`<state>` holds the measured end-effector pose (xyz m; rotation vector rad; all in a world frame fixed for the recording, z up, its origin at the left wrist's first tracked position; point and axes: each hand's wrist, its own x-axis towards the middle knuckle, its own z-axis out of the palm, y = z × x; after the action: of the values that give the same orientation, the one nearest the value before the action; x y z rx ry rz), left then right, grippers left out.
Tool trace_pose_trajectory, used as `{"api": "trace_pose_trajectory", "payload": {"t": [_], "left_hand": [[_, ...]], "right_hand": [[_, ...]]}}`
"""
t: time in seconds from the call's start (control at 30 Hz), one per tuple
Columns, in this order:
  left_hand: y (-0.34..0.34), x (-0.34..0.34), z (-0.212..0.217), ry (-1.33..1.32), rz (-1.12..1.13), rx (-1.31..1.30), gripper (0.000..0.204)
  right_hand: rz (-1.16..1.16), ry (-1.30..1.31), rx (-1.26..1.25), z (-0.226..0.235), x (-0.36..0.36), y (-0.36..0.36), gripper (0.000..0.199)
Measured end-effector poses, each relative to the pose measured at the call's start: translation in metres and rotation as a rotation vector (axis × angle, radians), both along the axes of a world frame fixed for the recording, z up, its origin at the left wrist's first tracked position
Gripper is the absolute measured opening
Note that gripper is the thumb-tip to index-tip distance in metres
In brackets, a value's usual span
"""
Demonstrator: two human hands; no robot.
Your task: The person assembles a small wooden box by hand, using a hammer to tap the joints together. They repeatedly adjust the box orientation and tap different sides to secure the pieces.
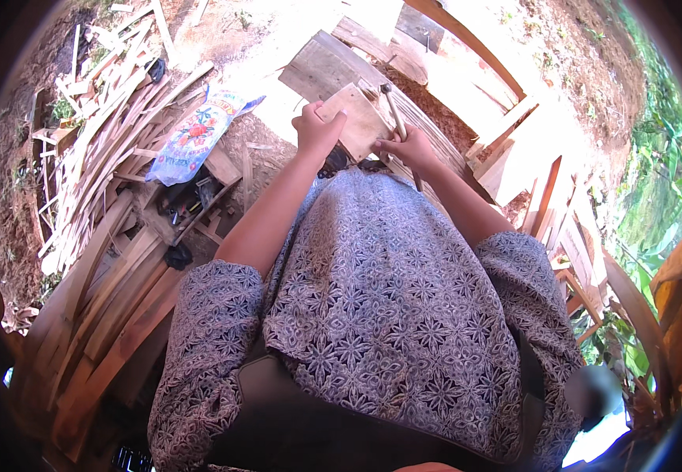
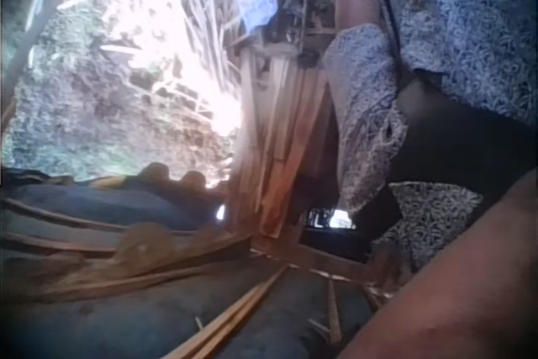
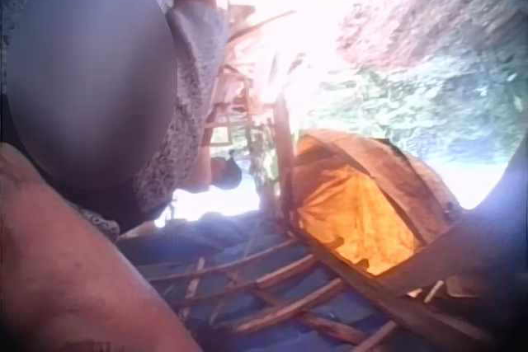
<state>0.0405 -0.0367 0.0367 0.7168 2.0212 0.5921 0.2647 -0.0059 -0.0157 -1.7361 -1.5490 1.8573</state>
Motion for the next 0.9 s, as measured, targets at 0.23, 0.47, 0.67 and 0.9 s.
{"api": "trace_pose_trajectory", "payload": {"t": [0.23,0.47,0.67,0.9], "left_hand": [[-0.014,0.043,-0.003,-0.527,0.218,0.019,0.092],[0.000,0.062,0.013,-0.814,0.069,-0.088,0.101],[0.003,0.052,-0.007,-0.803,0.210,0.084,0.071],[0.003,0.054,-0.017,-0.878,0.191,0.198,0.048]], "right_hand": [[-0.143,0.094,-0.017,0.032,0.027,0.084,0.044],[0.231,-0.020,0.289,0.053,-0.047,0.204,0.039],[0.600,-0.156,0.309,0.069,-0.093,0.235,0.038],[0.435,-0.167,0.207,0.068,-0.029,0.205,0.038]]}}
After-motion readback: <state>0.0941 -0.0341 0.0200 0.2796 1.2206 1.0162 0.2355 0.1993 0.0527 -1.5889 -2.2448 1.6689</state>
